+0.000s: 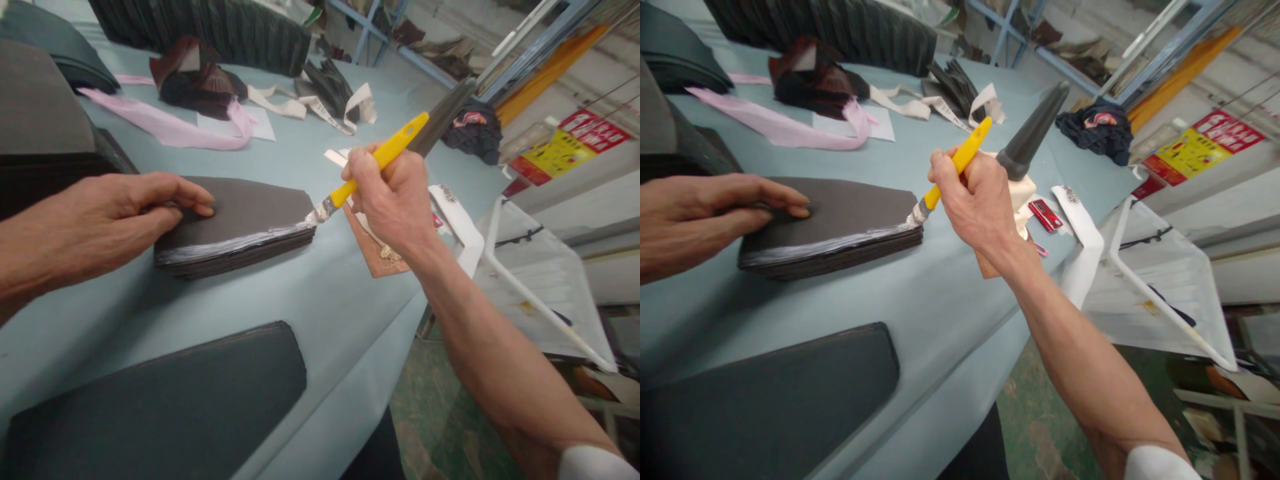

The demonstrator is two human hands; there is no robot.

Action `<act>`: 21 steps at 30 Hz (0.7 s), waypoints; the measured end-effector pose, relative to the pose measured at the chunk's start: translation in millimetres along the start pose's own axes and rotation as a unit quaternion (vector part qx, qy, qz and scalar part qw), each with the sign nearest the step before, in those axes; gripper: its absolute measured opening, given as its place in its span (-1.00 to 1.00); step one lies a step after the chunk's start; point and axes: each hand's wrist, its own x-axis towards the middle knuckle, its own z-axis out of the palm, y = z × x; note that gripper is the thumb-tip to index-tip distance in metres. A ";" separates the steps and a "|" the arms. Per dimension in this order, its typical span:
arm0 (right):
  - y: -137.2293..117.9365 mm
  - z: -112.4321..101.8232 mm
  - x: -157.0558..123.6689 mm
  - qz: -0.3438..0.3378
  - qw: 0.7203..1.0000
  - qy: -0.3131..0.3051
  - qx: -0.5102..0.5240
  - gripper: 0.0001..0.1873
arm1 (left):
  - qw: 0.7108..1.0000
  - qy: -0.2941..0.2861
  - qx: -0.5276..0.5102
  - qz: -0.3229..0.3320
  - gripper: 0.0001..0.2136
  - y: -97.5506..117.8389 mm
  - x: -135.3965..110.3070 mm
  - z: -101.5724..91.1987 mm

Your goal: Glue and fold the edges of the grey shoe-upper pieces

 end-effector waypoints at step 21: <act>1.1 5.2 -3.2 -0.015 0.996 -0.086 0.016 -0.57 | 0.997 0.006 -0.029 0.068 -0.50 12.7 -14.9 2.5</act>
